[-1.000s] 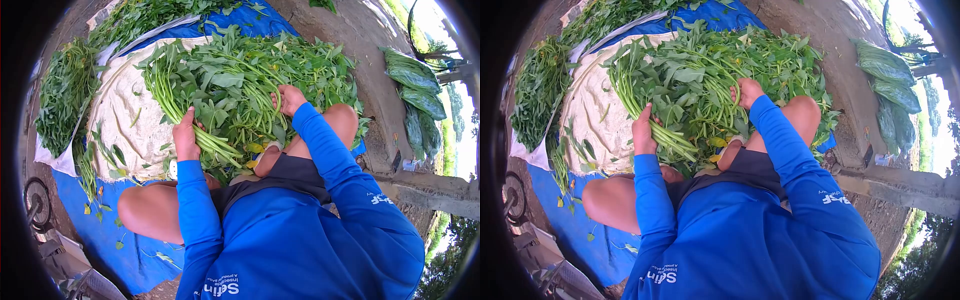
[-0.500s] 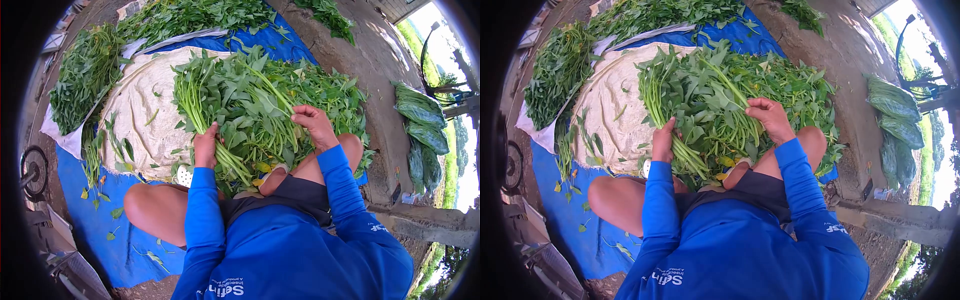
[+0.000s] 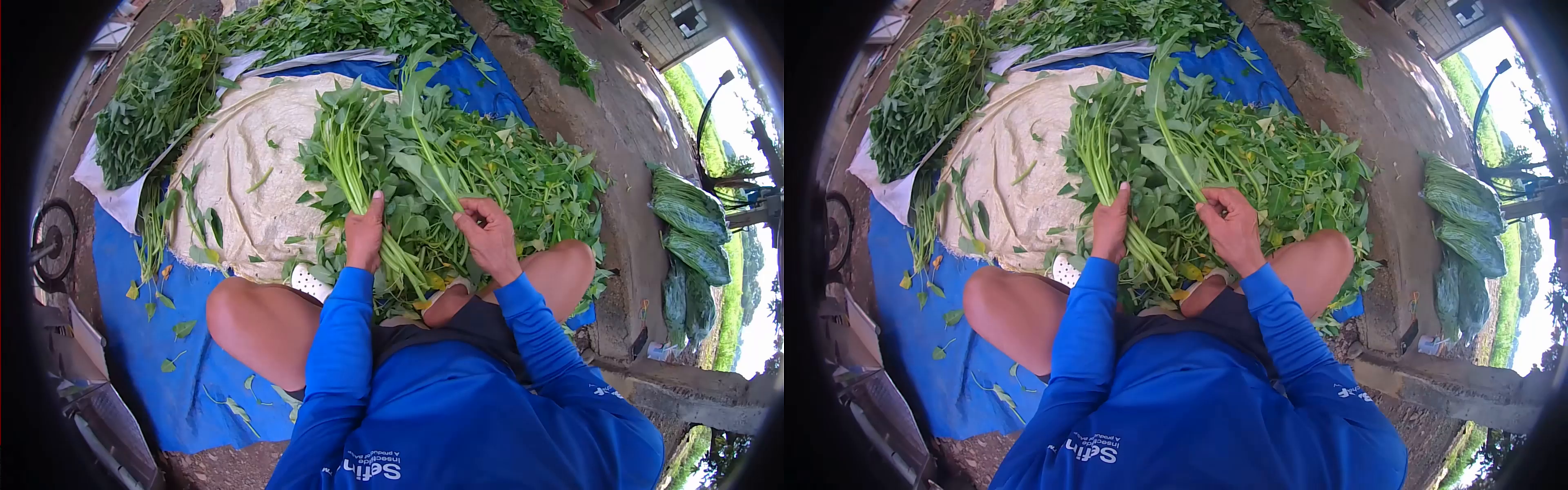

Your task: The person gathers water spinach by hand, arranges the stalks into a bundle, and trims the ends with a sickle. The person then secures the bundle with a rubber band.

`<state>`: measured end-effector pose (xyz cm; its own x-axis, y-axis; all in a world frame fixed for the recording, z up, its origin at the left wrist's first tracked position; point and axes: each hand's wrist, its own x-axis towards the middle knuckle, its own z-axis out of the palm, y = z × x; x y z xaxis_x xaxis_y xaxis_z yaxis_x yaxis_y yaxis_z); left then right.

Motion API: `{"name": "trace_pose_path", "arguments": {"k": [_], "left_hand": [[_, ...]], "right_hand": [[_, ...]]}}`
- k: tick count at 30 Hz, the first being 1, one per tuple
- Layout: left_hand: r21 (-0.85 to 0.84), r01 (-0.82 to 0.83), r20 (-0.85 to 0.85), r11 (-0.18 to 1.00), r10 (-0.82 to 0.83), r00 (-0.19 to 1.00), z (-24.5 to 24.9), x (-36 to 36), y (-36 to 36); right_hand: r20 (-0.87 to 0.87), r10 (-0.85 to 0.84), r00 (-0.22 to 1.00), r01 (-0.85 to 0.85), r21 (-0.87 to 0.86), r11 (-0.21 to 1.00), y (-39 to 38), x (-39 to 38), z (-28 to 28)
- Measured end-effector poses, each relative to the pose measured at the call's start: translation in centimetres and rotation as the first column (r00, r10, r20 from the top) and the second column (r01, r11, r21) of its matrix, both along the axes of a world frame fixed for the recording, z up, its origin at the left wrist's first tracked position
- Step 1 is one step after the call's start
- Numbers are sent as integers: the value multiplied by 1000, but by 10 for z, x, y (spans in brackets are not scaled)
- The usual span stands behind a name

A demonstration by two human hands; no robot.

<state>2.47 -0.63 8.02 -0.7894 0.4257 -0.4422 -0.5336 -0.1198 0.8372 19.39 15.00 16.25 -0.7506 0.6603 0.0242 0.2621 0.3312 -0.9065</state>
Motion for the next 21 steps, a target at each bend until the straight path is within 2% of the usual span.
{"name": "trace_pose_path", "arguments": {"k": [2,5,7,8,9,10,11,12,13,14,15,17,20,21], "left_hand": [[19,32,106,999,-34,994,-6,3,1],[88,12,214,996,-31,976,-34,7,5],[77,8,259,997,-28,965,-42,13,2],[132,-58,236,990,26,971,-46,17,5],[109,7,210,994,-30,977,-47,14,2],[89,83,189,993,-99,977,-48,11,-3],[74,170,176,983,-181,968,-49,14,-4],[37,128,219,991,-133,967,-20,15,-8],[52,87,188,995,-96,978,-23,12,-7],[83,36,136,996,-47,990,-26,7,-6],[113,-21,86,993,11,996,-31,3,-6],[54,-30,35,998,28,999,-6,-4,-14],[21,-48,9,999,48,999,1,-17,-17],[19,-62,11,998,62,998,9,-19,-17]], "right_hand": [[83,118,990,-101,-186,977,-30,4,-28],[127,154,980,-108,-310,945,-55,8,-82],[178,191,965,-145,-242,959,-60,9,-86],[181,208,961,-166,-223,961,-61,8,-94],[184,220,958,-182,-203,962,-64,7,-99],[234,240,942,-202,-175,964,-73,3,-78],[215,306,927,-273,-171,947,-70,6,-83],[198,367,909,-339,-162,927,-62,8,-89],[173,434,884,-414,-144,899,-47,3,-93],[187,207,960,-202,-48,978,-30,-1,-94],[178,-24,984,16,45,999,-10,-6,-95],[365,-315,876,288,128,949,39,-13,-104],[502,-314,806,93,417,904,59,-23,-123],[509,-323,798,104,411,906,64,-25,-126]]}}
